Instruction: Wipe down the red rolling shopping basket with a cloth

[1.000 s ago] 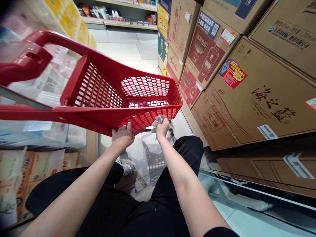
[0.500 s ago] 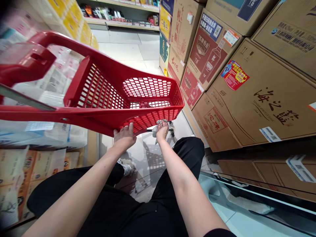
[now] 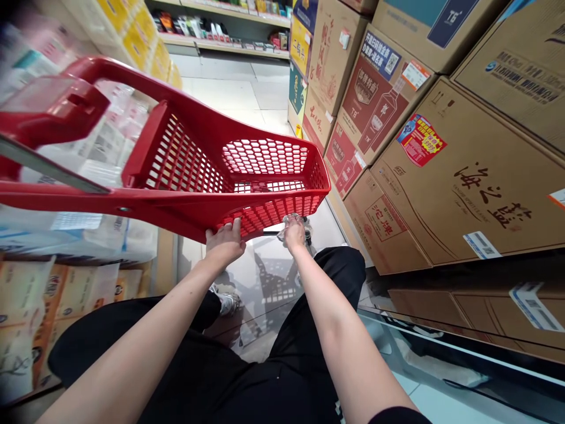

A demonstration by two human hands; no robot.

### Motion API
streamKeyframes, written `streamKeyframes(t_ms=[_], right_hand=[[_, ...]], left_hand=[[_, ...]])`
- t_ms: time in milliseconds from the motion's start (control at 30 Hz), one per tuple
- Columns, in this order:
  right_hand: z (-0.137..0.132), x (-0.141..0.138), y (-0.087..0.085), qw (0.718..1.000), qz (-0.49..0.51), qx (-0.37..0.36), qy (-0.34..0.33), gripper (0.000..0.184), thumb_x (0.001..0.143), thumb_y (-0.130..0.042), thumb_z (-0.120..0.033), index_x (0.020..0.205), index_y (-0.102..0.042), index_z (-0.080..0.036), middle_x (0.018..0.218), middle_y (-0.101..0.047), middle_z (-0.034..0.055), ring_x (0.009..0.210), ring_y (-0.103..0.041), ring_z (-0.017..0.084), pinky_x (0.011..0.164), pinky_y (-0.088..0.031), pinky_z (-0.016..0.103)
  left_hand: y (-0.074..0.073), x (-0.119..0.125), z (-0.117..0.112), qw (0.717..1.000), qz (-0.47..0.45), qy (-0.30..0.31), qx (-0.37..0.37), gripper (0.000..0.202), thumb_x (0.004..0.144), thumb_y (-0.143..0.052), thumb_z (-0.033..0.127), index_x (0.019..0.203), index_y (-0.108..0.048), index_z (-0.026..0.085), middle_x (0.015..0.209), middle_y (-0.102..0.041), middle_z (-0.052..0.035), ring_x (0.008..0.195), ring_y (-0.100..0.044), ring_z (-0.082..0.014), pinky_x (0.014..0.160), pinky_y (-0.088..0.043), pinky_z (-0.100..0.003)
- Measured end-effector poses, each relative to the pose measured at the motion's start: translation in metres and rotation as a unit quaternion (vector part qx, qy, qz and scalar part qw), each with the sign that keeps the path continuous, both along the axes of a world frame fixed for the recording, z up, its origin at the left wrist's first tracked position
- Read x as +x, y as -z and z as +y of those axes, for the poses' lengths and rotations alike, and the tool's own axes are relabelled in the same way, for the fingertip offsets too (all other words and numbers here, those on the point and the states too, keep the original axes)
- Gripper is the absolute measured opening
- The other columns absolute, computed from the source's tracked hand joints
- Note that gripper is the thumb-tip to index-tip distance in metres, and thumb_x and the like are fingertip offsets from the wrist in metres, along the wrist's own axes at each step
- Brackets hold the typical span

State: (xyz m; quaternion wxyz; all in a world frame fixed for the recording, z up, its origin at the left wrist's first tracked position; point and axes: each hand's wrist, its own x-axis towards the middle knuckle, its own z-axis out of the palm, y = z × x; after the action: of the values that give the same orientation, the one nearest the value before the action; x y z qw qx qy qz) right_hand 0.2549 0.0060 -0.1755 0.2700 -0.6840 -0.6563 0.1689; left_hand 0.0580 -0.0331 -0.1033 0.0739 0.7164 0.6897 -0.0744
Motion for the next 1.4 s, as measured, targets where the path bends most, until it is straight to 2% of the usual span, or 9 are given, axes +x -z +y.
streamKeyframes(t_ms=[100,300,400,600,800,867,1067,1233,1400], right_hand=[[-0.006,0.006,-0.012,0.996,0.062,-0.001,0.058,0.03,0.084,-0.045,-0.02,0.106,-0.064,-0.015,0.101,-0.068,0.0089,0.093,-0.062,0.017,0.089,-0.045,0.03],[-0.01,-0.006,-0.042,0.975,0.142,0.13,0.109,0.032,0.088,-0.038,-0.02,0.115,-0.054,-0.015,0.116,-0.061,0.0108,0.111,-0.054,0.018,0.098,-0.038,0.031],[-0.007,-0.011,-0.04,0.979,0.136,0.116,0.1,0.03,0.085,-0.04,-0.016,0.112,-0.054,-0.015,0.114,-0.061,0.0111,0.108,-0.056,0.018,0.095,-0.04,0.03],[-0.018,-0.014,-0.025,0.993,0.109,0.012,0.048,0.022,0.081,-0.047,-0.015,0.099,-0.059,-0.019,0.097,-0.067,0.0048,0.091,-0.062,0.017,0.086,-0.044,0.028],[-0.019,-0.03,-0.055,0.974,0.167,0.132,0.075,0.027,0.089,-0.039,-0.024,0.111,-0.053,-0.017,0.112,-0.063,0.0084,0.105,-0.057,0.016,0.093,-0.041,0.027],[-0.016,-0.034,-0.059,0.971,0.184,0.132,0.082,0.026,0.09,-0.04,-0.026,0.109,-0.054,-0.016,0.11,-0.064,0.0084,0.103,-0.059,0.017,0.092,-0.042,0.027],[-0.023,-0.034,-0.048,0.965,0.228,0.076,0.102,0.025,0.087,-0.047,-0.032,0.1,-0.062,-0.016,0.099,-0.069,0.0079,0.092,-0.063,0.019,0.087,-0.045,0.029],[-0.019,-0.039,-0.066,0.952,0.241,0.166,0.09,0.029,0.089,-0.045,-0.036,0.104,-0.061,-0.017,0.106,-0.066,0.0075,0.1,-0.06,0.017,0.092,-0.042,0.029],[-0.016,-0.036,-0.071,0.963,0.226,0.12,0.081,0.027,0.088,-0.045,-0.033,0.102,-0.062,-0.017,0.1,-0.068,0.0073,0.093,-0.062,0.018,0.087,-0.045,0.03]], left_hand=[[0.0,-0.001,-0.002,1.0,0.0,-0.003,0.008,0.067,0.08,-0.041,0.03,0.142,-0.025,0.012,0.127,-0.051,-0.0213,0.112,-0.049,-0.0328,0.1,-0.024,-0.057],[-0.002,0.0,-0.003,1.0,-0.007,-0.006,-0.001,0.07,0.08,-0.044,0.031,0.143,-0.022,0.013,0.129,-0.049,-0.0214,0.114,-0.048,-0.0321,0.102,-0.023,-0.055],[-0.003,0.0,-0.002,1.0,-0.01,-0.007,-0.005,0.069,0.08,-0.043,0.032,0.143,-0.023,0.013,0.13,-0.049,-0.0213,0.113,-0.048,-0.032,0.101,-0.023,-0.055],[-0.003,-0.002,-0.003,1.0,-0.014,-0.01,-0.004,0.068,0.08,-0.042,0.03,0.143,-0.024,0.014,0.13,-0.049,-0.021,0.113,-0.048,-0.032,0.101,-0.024,-0.055],[-0.002,-0.001,-0.003,1.0,-0.014,-0.011,-0.014,0.071,0.08,-0.043,0.032,0.145,-0.021,0.013,0.133,-0.047,-0.0211,0.116,-0.046,-0.0323,0.102,-0.021,-0.057],[0.0,-0.001,-0.004,1.0,-0.016,-0.01,-0.011,0.07,0.08,-0.043,0.031,0.144,-0.021,0.014,0.132,-0.048,-0.0203,0.115,-0.047,-0.0318,0.102,-0.022,-0.057],[0.003,-0.005,-0.004,1.0,-0.02,0.001,0.012,0.068,0.08,-0.042,0.031,0.143,-0.025,0.013,0.128,-0.051,-0.019,0.112,-0.048,-0.0316,0.102,-0.022,-0.058],[-0.001,-0.003,-0.003,1.0,-0.014,-0.009,-0.013,0.071,0.079,-0.043,0.032,0.144,-0.022,0.013,0.133,-0.047,-0.02,0.116,-0.046,-0.0321,0.103,-0.022,-0.059],[-0.005,-0.001,-0.003,1.0,-0.016,-0.01,-0.023,0.072,0.08,-0.043,0.031,0.145,-0.021,0.013,0.133,-0.047,-0.0199,0.116,-0.047,-0.0319,0.103,-0.023,-0.058]])
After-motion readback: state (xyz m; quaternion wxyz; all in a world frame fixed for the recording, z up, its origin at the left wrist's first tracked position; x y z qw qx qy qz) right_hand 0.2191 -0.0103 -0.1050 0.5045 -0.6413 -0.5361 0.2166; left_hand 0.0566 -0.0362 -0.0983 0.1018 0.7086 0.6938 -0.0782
